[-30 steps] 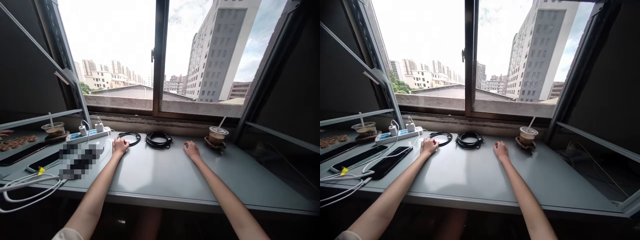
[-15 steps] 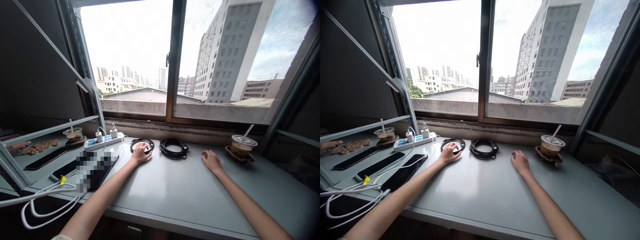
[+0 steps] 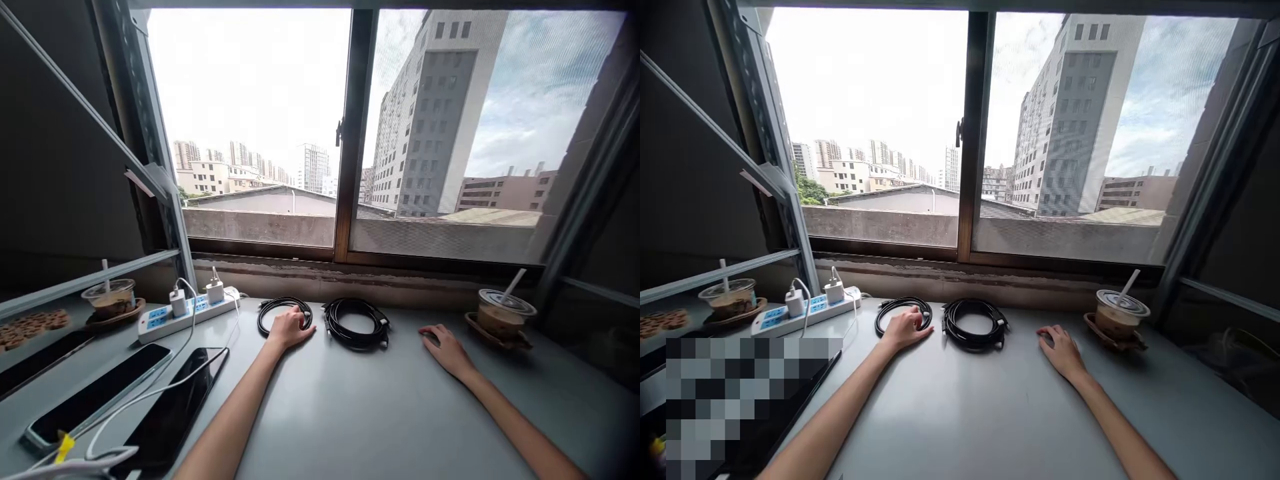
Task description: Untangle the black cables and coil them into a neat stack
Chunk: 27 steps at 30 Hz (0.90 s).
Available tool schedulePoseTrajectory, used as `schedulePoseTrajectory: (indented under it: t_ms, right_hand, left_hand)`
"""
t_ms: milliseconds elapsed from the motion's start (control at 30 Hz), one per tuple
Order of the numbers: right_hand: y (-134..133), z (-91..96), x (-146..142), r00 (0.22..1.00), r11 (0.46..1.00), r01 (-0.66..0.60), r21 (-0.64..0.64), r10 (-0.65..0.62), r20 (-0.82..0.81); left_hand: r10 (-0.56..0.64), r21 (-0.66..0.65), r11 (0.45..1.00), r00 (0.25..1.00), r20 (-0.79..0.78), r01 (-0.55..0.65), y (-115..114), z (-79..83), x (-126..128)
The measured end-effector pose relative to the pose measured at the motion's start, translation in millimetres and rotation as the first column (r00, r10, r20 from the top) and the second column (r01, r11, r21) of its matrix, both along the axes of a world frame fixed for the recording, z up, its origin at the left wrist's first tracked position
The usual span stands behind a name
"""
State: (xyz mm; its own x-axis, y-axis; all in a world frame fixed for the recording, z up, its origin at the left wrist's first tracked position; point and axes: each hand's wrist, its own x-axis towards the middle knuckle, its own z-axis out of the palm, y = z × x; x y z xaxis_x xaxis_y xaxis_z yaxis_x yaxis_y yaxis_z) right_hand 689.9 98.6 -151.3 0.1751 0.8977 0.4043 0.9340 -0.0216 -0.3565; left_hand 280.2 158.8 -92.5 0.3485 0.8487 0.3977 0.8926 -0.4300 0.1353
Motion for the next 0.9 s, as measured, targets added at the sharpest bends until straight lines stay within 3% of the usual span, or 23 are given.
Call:
schedulePoseTrajectory:
  t_ms: [267, 600, 900]
  right_hand:
    - [-5, 0.9, 5, 0.999, 0.999, -0.001, -0.052, 0.003, 0.053]
    - [-18, 3.7, 6, 0.998, 0.994, -0.020, -0.108, 0.026, 0.051]
    - [-25, 7.2, 3, 0.998, 0.998, -0.056, -0.002, 0.056, -0.030]
  left_hand:
    - [0.111, -0.086, 0.989, 0.991, -0.077, -0.117, -11, 0.7, 18]
    - [0.157, -0.123, 0.978, 0.981, -0.112, -0.170, -33, 2.5, 34]
    - [0.236, -0.119, 0.965, 0.972, -0.002, -0.234, -43, -6.0, 43]
